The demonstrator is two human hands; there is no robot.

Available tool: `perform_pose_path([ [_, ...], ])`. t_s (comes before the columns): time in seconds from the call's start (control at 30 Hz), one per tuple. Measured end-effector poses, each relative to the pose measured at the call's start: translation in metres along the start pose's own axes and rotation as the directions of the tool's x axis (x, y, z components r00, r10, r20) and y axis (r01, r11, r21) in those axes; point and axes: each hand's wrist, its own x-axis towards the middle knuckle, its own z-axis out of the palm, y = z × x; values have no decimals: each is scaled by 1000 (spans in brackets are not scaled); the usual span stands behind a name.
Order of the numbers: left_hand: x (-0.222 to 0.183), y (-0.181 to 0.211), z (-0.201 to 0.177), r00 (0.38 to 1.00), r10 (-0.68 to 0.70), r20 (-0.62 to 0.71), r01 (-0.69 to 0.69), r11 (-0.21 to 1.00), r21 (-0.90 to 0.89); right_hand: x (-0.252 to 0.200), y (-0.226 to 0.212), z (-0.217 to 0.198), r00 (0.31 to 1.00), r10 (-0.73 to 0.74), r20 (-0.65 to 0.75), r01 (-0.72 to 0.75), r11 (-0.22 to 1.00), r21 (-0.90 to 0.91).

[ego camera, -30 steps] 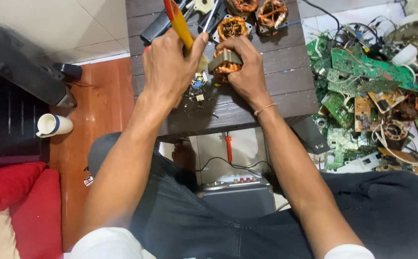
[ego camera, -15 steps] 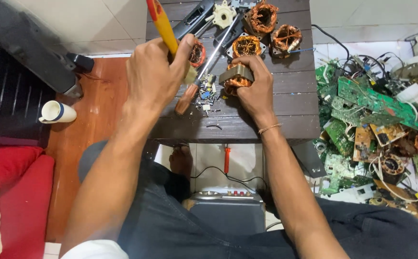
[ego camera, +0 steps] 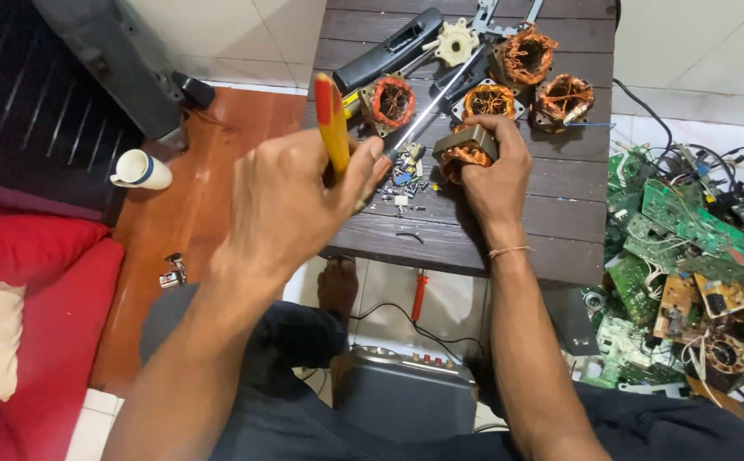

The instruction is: Cleaning and inspecting the copper windings of multiple motor coils using a screwdriver as a scraping tool.

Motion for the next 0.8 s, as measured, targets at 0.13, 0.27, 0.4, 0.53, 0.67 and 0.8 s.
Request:
perform_pose_path([
  [0.13, -3, 6, 0, 989, 106, -102, -113, 992, -63, 2, -3, 4, 999, 33, -41, -34, 999, -25],
  [0.27, 2, -7, 16, 995, 89, -47, -91, 994, -61, 0, 0, 5, 996, -59, -74, 54, 996, -64],
  [0.4, 13, -14, 22, 993, 106, -41, -112, 974, -197, -2, 31, 15, 977, -186, -106, 181, 982, -56],
  [0.53, 18, -14, 31, 984, 167, -66, -178, 957, -230, -7, 24, 18, 984, -172, -48, 169, 983, -71],
  [0.67, 22, -15, 16, 980, 189, -54, -197, 928, -318, -16, 13, 16, 984, -179, 18, 179, 980, -90],
  [0.8, 27, -27, 4, 988, 152, -26, -151, 914, -376, -20, 18, 15, 977, -101, 187, 116, 991, -70],
])
